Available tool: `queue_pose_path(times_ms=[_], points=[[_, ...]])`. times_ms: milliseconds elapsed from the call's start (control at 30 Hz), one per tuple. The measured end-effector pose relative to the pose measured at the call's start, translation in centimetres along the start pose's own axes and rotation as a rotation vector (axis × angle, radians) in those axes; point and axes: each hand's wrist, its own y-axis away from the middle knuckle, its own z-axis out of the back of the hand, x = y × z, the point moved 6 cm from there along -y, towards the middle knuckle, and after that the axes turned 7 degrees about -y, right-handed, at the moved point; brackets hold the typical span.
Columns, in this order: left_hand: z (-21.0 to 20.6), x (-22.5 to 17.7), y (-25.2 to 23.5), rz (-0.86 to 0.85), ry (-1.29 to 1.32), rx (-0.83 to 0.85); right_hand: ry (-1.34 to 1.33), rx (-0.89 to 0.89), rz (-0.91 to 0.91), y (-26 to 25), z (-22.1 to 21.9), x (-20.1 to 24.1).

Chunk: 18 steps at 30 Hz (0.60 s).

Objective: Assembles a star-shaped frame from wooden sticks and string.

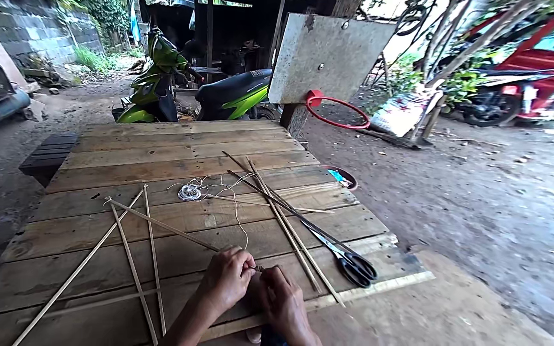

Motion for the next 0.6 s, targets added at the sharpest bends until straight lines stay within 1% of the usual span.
queue_pose_path(times_ms=[100,233,333,467,600], points=[[-0.2,0.1,0.1,-0.046,-0.012,-0.045,-0.004,-0.027,-0.003,0.2,0.1,0.0],[0.2,0.0,0.2,-0.015,-0.031,0.018,-0.016,0.013,-0.017,-0.1,0.2,-0.1],[0.6,-0.4,0.9,-0.002,-0.069,0.015,-0.025,0.034,-0.048,-0.6,0.6,-1.0],[-0.1,-0.4,2.1,0.044,-0.074,0.083,-0.081,0.083,-0.041,-1.8,1.4,-1.6],[-1.4,0.2,2.7,0.086,-0.082,0.157,-0.077,0.129,0.023,-1.4,1.9,-0.8]])
